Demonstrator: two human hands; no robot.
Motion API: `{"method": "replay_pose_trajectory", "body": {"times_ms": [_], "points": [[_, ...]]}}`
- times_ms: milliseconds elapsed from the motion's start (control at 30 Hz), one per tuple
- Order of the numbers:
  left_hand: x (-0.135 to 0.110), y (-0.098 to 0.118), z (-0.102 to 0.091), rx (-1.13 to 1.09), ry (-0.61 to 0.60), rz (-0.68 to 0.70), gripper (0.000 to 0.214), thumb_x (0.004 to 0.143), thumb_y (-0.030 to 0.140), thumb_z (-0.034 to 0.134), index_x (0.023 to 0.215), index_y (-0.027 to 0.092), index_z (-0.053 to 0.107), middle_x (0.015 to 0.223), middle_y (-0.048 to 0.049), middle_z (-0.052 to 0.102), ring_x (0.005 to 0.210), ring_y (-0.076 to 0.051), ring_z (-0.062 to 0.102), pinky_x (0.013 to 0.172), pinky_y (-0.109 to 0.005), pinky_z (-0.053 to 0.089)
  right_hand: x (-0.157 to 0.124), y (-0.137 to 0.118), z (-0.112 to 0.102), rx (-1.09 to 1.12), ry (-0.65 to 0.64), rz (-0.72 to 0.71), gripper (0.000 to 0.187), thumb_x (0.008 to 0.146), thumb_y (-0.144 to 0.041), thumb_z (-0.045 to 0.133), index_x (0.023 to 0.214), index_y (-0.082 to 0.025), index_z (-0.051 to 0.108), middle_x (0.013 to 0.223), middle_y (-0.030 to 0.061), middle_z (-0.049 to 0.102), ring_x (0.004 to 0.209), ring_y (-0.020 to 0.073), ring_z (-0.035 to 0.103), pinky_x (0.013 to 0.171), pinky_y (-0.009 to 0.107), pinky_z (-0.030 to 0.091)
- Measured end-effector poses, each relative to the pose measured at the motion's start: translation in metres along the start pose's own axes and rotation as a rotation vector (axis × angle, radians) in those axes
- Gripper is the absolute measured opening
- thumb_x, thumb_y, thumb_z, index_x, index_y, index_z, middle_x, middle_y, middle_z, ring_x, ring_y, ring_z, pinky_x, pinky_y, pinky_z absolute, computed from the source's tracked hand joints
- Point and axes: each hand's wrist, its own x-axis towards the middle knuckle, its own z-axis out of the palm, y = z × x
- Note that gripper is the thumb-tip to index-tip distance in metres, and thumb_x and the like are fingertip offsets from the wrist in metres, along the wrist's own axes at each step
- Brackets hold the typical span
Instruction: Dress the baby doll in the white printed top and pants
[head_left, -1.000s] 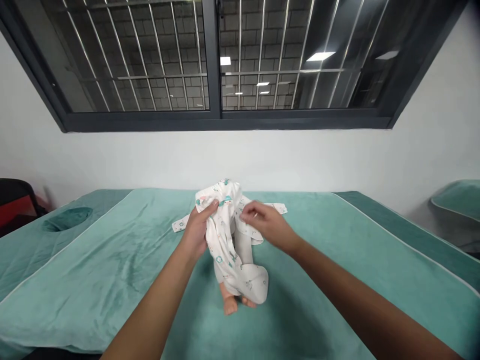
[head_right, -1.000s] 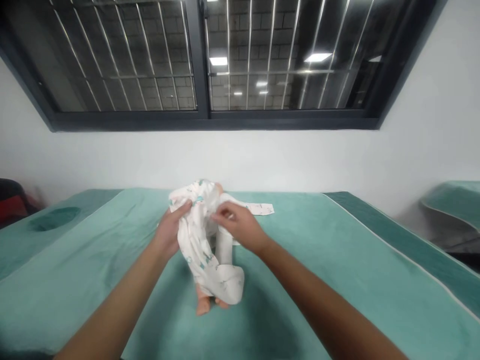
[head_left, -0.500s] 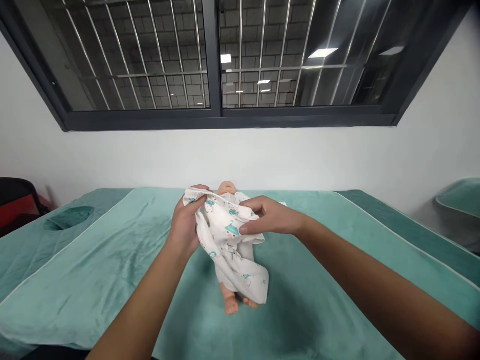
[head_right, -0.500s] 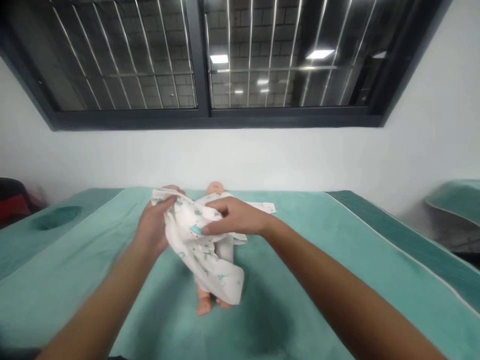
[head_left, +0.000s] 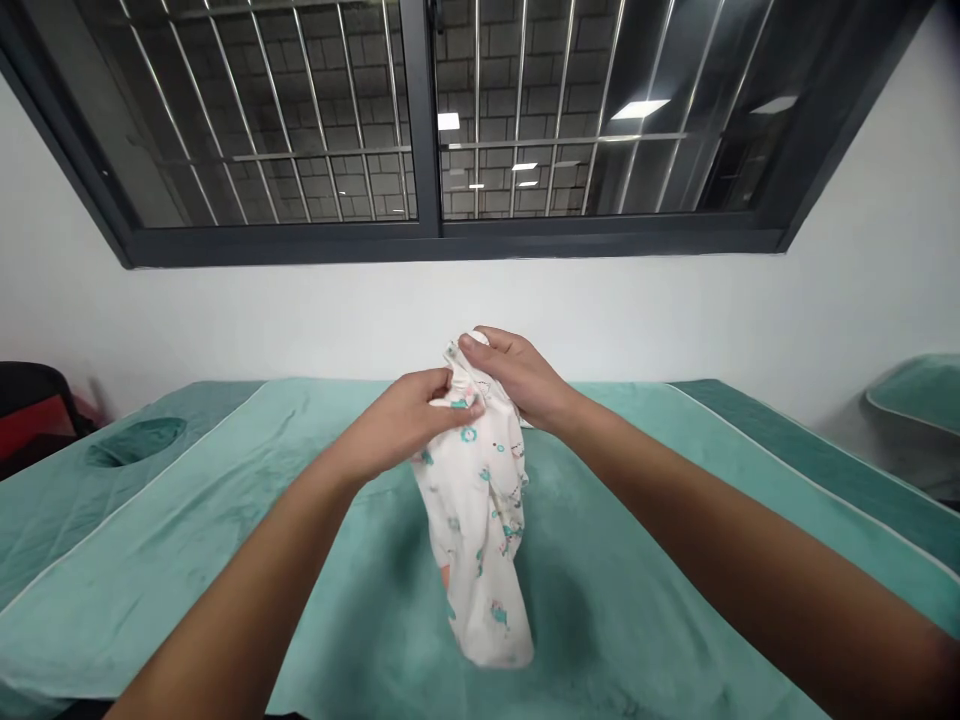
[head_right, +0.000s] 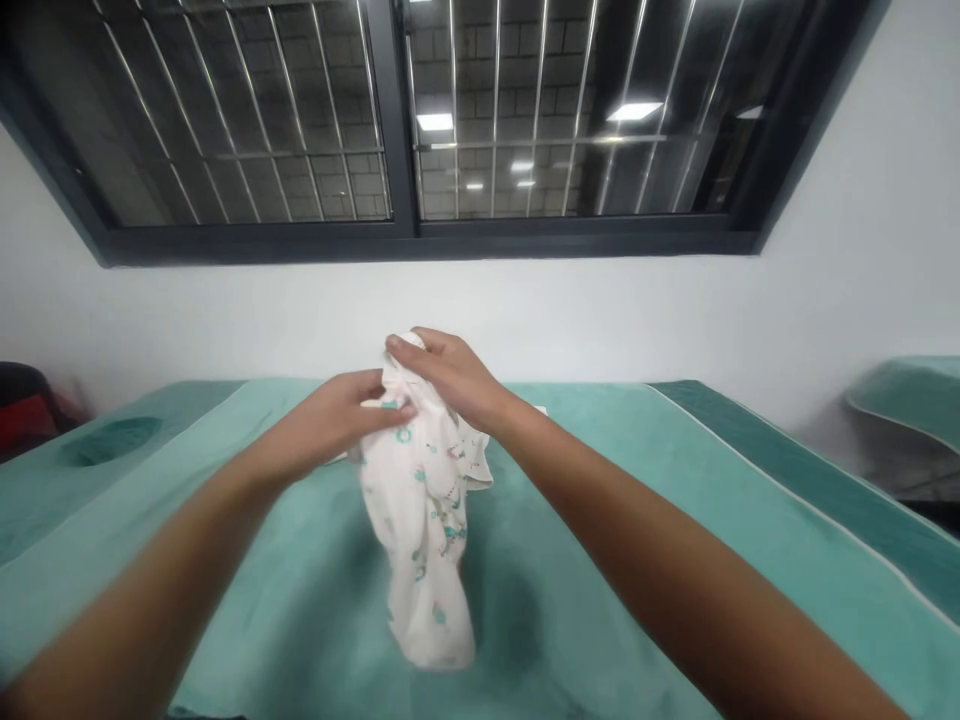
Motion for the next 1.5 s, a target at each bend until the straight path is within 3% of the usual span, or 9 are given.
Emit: {"method": "replay_pose_trajectory", "body": {"times_ms": [133, 233, 533, 700, 800, 933, 1033, 1167, 1500], "points": [[0.004, -0.007, -0.004, -0.212, 0.359, 0.238, 0.018, 0.078, 0.032, 0.071, 0.082, 0.017, 0.061, 0.070, 0.0016, 0.061, 0.059, -0.011, 0.057, 0.056, -0.019, 0.045, -0.013, -0.005, -0.016, -0.170, -0.312, 0.187, 0.042, 0.079, -0.058, 0.064, 0.086, -0.016, 0.064, 0.080, 0.0011, 0.064, 0.070, 0.0125, 0.059, 0.060, 0.022, 0.045], [0.003, -0.015, -0.010, -0.275, 0.381, 0.235, 0.024, 0.080, 0.040, 0.068, 0.082, 0.018, 0.058, 0.071, 0.0022, 0.059, 0.059, -0.010, 0.055, 0.060, -0.019, 0.045, -0.024, -0.008, -0.027, -0.391, -0.555, 0.342, 0.037, 0.069, -0.046, 0.077, 0.091, -0.017, 0.070, 0.090, 0.0021, 0.069, 0.079, 0.0165, 0.063, 0.065, 0.023, 0.048], [-0.011, -0.020, 0.006, 0.244, -0.178, -0.073, 0.042, 0.069, 0.049, 0.074, 0.097, 0.018, 0.070, 0.094, -0.0057, 0.072, 0.088, -0.026, 0.067, 0.075, -0.032, 0.050, -0.008, 0.000, -0.020, -0.099, 0.026, 0.134, 0.050, 0.080, -0.064, 0.060, 0.082, -0.015, 0.065, 0.076, 0.0038, 0.065, 0.066, 0.0137, 0.059, 0.060, 0.025, 0.046], [-0.006, -0.032, 0.010, 0.128, 0.174, 0.005, 0.030, 0.072, 0.042, 0.069, 0.083, 0.015, 0.071, 0.079, -0.0048, 0.072, 0.077, -0.023, 0.066, 0.068, -0.029, 0.047, -0.012, -0.001, -0.013, -0.167, 0.017, 0.125, 0.055, 0.081, -0.068, 0.055, 0.086, -0.014, 0.068, 0.076, 0.0039, 0.066, 0.066, 0.0127, 0.058, 0.060, 0.024, 0.045], [-0.001, -0.031, 0.003, -0.185, 0.373, 0.132, 0.018, 0.072, 0.031, 0.066, 0.077, 0.014, 0.067, 0.072, -0.0026, 0.068, 0.068, -0.018, 0.062, 0.064, -0.026, 0.046, -0.020, -0.001, -0.015, -0.289, -0.214, 0.193, 0.047, 0.079, -0.060, 0.063, 0.090, -0.015, 0.070, 0.085, 0.0041, 0.068, 0.073, 0.0132, 0.060, 0.063, 0.022, 0.046], [-0.001, -0.027, -0.003, -0.481, 0.191, -0.012, 0.019, 0.071, 0.021, 0.060, 0.055, 0.016, 0.051, 0.047, 0.0017, 0.050, 0.046, -0.011, 0.049, 0.052, -0.023, 0.043, -0.026, 0.003, -0.016, -0.245, -0.624, 0.309, 0.035, 0.075, -0.043, 0.075, 0.097, -0.017, 0.071, 0.092, 0.0029, 0.069, 0.083, 0.0146, 0.063, 0.074, 0.024, 0.051], [-0.007, -0.030, -0.005, -0.460, -0.008, -0.172, 0.037, 0.076, 0.029, 0.062, 0.049, 0.019, 0.039, 0.037, 0.0074, 0.024, 0.036, -0.007, 0.032, 0.044, -0.020, 0.034, -0.022, 0.010, -0.017, 0.003, -0.431, 0.211, 0.037, 0.082, -0.042, 0.068, 0.109, -0.017, 0.067, 0.100, 0.0053, 0.069, 0.089, 0.0160, 0.064, 0.084, 0.029, 0.052], [-0.016, -0.035, -0.003, -0.224, -0.041, -0.151, 0.021, 0.072, 0.029, 0.074, 0.072, 0.018, 0.057, 0.046, 0.0089, 0.034, 0.042, -0.005, 0.033, 0.045, -0.019, 0.030, -0.014, 0.018, -0.017, 0.209, -0.129, 0.177, 0.038, 0.084, -0.044, 0.066, 0.108, -0.014, 0.067, 0.098, 0.0089, 0.070, 0.084, 0.0179, 0.067, 0.080, 0.032, 0.054], [-0.006, -0.042, -0.010, -0.399, 0.184, -0.001, 0.024, 0.074, 0.035, 0.068, 0.086, 0.014, 0.069, 0.083, -0.0051, 0.068, 0.074, -0.018, 0.062, 0.066, -0.026, 0.048, -0.021, 0.024, -0.007, 0.225, -0.259, 0.261, 0.036, 0.082, -0.041, 0.070, 0.104, -0.013, 0.065, 0.091, 0.0060, 0.068, 0.081, 0.0147, 0.064, 0.075, 0.026, 0.052]]}}
